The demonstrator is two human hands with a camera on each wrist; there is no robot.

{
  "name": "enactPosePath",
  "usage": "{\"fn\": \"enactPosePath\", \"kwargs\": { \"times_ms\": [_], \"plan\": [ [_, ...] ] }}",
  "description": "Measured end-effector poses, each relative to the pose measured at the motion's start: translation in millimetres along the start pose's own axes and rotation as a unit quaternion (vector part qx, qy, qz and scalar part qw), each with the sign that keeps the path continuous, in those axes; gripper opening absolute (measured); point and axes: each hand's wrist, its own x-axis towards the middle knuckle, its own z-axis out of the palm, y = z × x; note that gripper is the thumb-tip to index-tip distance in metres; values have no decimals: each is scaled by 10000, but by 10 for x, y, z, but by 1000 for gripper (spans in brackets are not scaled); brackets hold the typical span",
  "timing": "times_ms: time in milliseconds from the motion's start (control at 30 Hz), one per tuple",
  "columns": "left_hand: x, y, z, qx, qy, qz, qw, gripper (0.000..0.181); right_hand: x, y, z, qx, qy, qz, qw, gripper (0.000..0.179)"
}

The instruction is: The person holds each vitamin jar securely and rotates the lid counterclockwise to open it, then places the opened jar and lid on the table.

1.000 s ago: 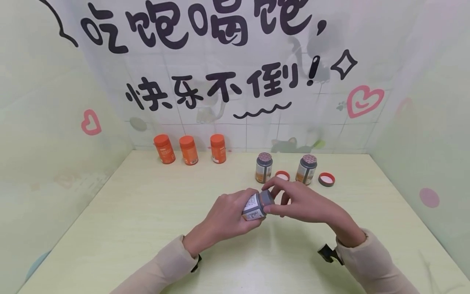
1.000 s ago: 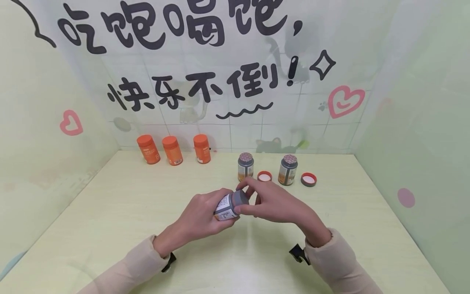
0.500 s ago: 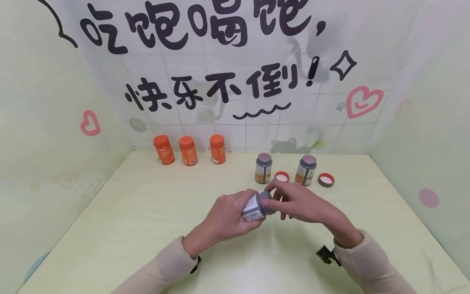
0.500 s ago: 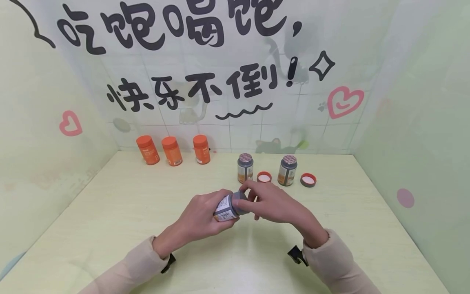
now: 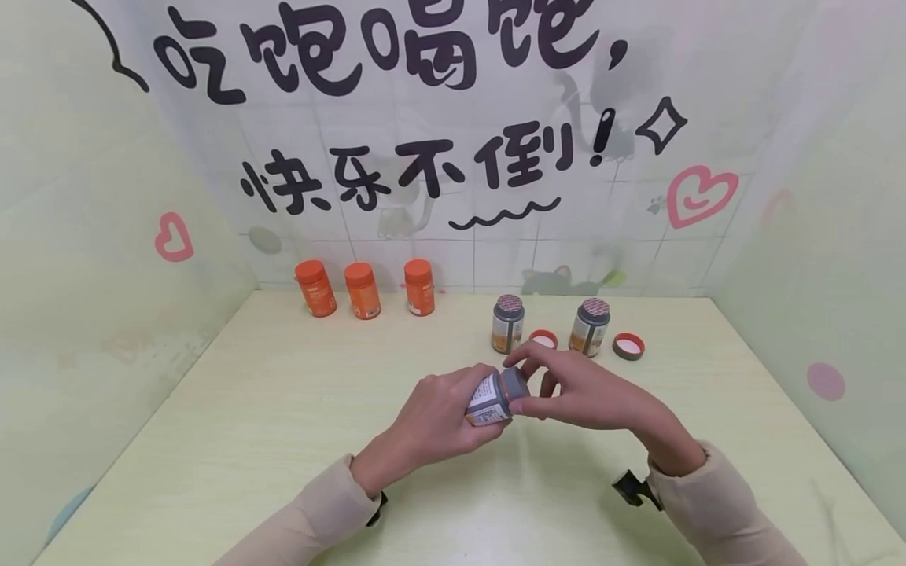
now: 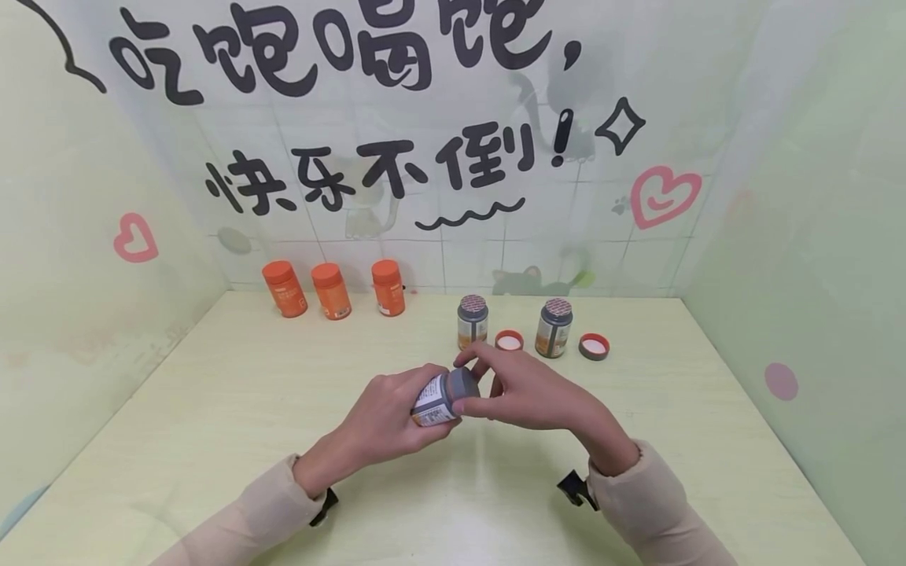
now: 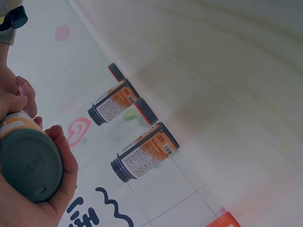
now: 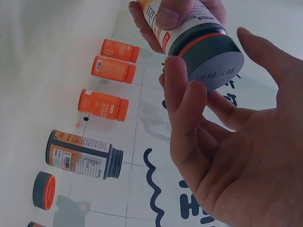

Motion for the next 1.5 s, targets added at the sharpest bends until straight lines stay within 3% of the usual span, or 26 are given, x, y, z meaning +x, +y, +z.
{"fn": "enactPosePath", "kwargs": {
  "times_ms": [300,467,667,1067,1267,1500],
  "plan": [
    [2,-1,-6,41,97,71,9999,51,30,-33,40,312,123,510,9981,32],
    [2,-11,0,66,103,89,9999,52,14,-30,28,355,36,347,9988,35],
    [6,-11,-12,69,114,89,9999,53,-3,-29,15,19,109,89,9999,46],
    [11,-24,-5,30,156,141,9998,50,39,-21,57,419,140,458,9980,33],
    [18,-34,-2,56,167,139,9997,50,21,4,33,382,60,223,9990,40],
    [19,-52,-4,51,176,90,9998,52,21,16,9,-74,222,-180,9996,46]
  ]
}}
